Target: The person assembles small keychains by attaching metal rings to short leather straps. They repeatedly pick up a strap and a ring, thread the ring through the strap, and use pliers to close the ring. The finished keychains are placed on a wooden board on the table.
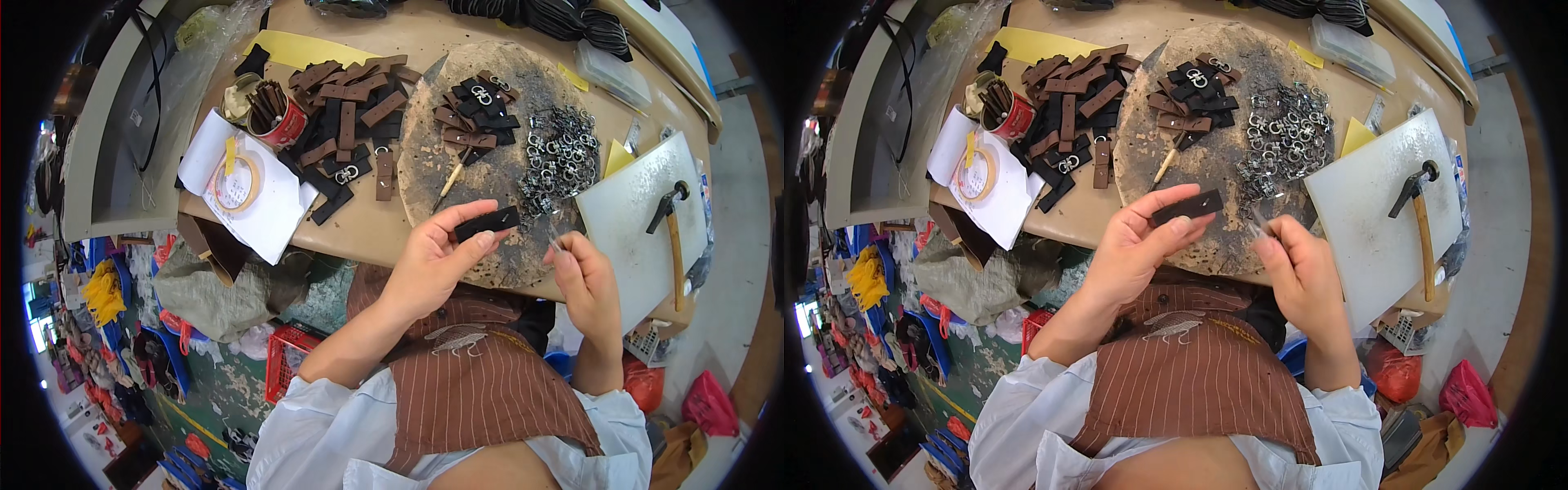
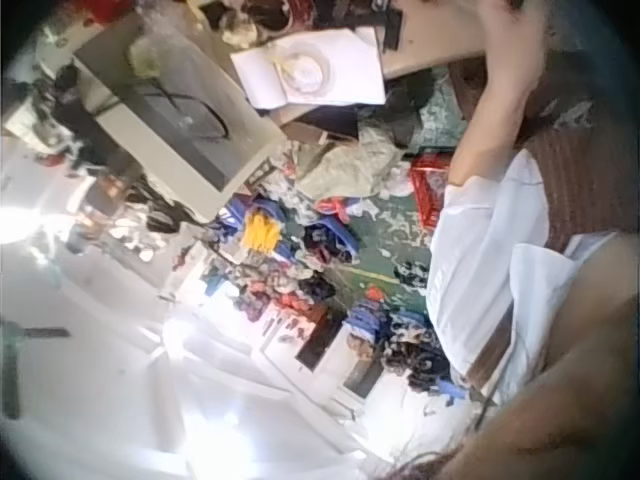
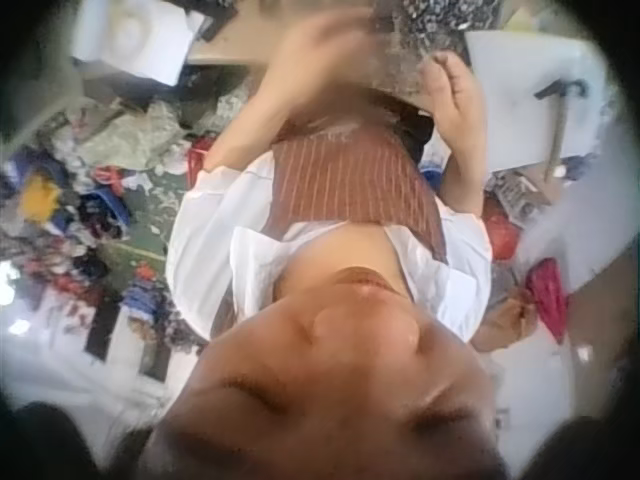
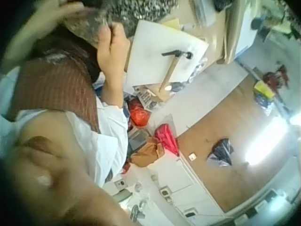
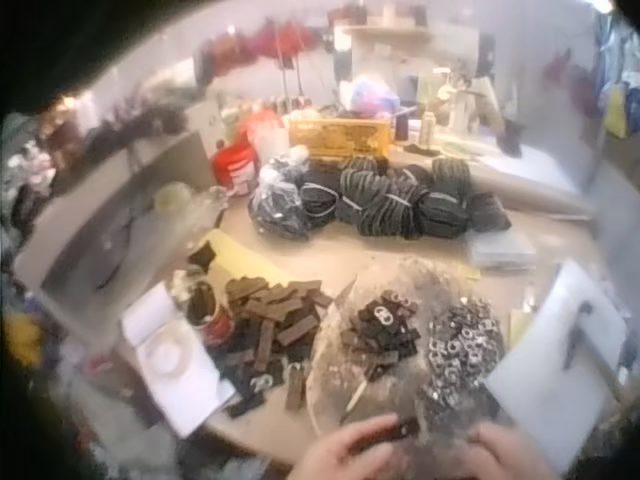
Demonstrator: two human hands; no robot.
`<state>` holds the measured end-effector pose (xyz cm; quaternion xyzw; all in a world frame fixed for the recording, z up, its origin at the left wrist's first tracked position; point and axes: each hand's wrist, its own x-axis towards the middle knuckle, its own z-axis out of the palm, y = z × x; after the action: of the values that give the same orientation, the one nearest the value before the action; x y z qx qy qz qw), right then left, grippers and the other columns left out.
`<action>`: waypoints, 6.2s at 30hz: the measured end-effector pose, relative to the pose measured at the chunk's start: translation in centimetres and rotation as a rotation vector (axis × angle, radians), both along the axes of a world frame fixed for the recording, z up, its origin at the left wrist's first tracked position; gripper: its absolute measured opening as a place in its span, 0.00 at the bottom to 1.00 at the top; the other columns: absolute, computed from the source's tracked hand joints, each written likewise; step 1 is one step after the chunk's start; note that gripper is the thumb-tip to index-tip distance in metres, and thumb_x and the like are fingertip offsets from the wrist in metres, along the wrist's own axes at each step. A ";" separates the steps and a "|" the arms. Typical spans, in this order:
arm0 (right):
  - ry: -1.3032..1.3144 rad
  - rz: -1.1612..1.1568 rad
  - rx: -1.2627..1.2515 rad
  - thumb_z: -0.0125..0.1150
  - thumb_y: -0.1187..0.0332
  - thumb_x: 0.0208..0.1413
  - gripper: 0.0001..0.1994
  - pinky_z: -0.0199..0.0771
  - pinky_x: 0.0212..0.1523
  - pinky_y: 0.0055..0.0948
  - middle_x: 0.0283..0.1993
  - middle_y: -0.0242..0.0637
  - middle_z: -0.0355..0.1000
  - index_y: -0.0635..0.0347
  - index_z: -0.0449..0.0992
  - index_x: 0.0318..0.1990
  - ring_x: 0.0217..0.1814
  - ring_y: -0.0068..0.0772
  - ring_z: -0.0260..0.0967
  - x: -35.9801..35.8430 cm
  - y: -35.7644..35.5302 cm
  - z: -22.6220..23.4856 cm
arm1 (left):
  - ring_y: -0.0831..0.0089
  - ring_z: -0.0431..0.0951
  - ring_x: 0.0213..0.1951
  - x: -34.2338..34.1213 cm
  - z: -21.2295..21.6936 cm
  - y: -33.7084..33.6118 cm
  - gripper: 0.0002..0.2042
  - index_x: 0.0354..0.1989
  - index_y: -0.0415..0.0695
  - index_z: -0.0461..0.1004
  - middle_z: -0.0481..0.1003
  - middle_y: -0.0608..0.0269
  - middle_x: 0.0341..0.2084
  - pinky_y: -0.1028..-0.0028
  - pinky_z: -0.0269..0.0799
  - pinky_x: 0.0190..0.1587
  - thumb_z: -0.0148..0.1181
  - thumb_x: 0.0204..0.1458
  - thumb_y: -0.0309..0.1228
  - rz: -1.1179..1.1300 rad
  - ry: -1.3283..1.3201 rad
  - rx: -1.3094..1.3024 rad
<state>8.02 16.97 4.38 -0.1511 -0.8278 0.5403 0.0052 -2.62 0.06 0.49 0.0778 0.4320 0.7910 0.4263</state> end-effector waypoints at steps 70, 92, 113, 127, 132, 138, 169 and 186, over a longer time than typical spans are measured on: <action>0.236 -0.194 0.658 0.62 0.79 0.39 0.15 0.68 0.29 0.25 0.31 0.36 0.67 0.57 0.76 0.38 0.27 0.31 0.68 -4.5 1.5 -4.9 | 0.74 0.76 0.27 -9.3 -0.5 4.7 0.15 0.44 0.40 0.71 0.68 0.51 0.44 0.80 0.71 0.30 0.59 0.47 0.28 0.401 1.213 -0.638; 0.425 0.164 0.252 0.67 0.75 0.39 0.12 0.61 0.21 0.14 0.42 0.35 0.66 0.54 0.79 0.35 0.23 0.18 0.62 -0.9 1.0 -3.2 | 0.77 0.76 0.35 -1.1 -1.7 1.8 0.14 0.45 0.37 0.68 0.75 0.62 0.34 0.79 0.75 0.37 0.55 0.53 0.31 -0.382 -0.171 -0.101; 0.371 0.378 0.150 0.67 0.73 0.40 0.08 0.64 0.21 0.21 0.30 0.34 0.67 0.59 0.77 0.31 0.26 0.25 0.65 -1.2 1.3 -1.7 | 0.76 0.76 0.32 -0.3 0.4 0.5 0.24 0.53 0.36 0.56 0.75 0.55 0.32 0.80 0.74 0.34 0.57 0.48 0.20 -0.368 0.086 -0.245; 0.687 -0.184 0.224 0.64 0.79 0.42 0.09 0.61 0.23 0.21 0.26 0.36 0.66 0.61 0.69 0.30 0.22 0.26 0.61 -0.5 -3.8 -6.0 | 0.80 0.74 0.37 2.9 -2.1 1.3 0.09 0.43 0.40 0.71 0.73 0.64 0.35 0.78 0.74 0.41 0.54 0.53 0.24 0.007 -0.376 0.165; 0.455 -0.149 -0.181 0.65 0.77 0.41 0.13 0.60 0.25 0.15 0.32 0.34 0.67 0.63 0.72 0.37 0.26 0.18 0.61 -0.3 -1.8 -3.4 | 0.78 0.76 0.32 0.9 -0.5 0.4 0.12 0.45 0.37 0.69 0.74 0.62 0.30 0.78 0.75 0.37 0.55 0.51 0.23 -0.073 -0.137 -0.042; 0.174 0.321 -0.244 0.66 0.76 0.40 0.15 0.62 0.26 0.18 0.32 0.33 0.70 0.61 0.77 0.40 0.28 0.20 0.64 -1.2 1.3 -1.6 | 0.81 0.75 0.30 0.1 -0.7 -0.6 0.18 0.47 0.36 0.64 0.74 0.65 0.27 0.82 0.72 0.35 0.59 0.47 0.21 -0.273 0.031 -0.044; 0.084 -0.165 -0.770 0.50 0.72 0.56 0.07 0.73 0.30 0.22 0.35 0.43 0.70 0.66 0.67 0.39 0.28 0.25 0.70 -0.2 0.0 -4.6 | 0.67 0.75 0.32 -15.0 -2.5 -0.4 0.12 0.37 0.37 0.71 0.74 0.57 0.30 0.72 0.71 0.37 0.60 0.42 0.22 0.368 1.378 -1.035; 0.436 0.050 -0.362 0.60 0.86 0.42 0.09 0.75 0.26 0.20 0.33 0.44 0.73 0.67 0.74 0.33 0.28 0.28 0.73 -1.0 -0.3 -0.6 | 0.79 0.75 0.37 -0.1 2.9 0.8 0.14 0.49 0.35 0.65 0.75 0.58 0.37 0.79 0.72 0.39 0.52 0.54 0.23 -0.042 0.187 -0.125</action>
<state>6.98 16.66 3.74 -0.0094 -0.7005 0.6991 0.1428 -2.67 0.86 3.39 0.1333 0.5167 0.7426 0.4046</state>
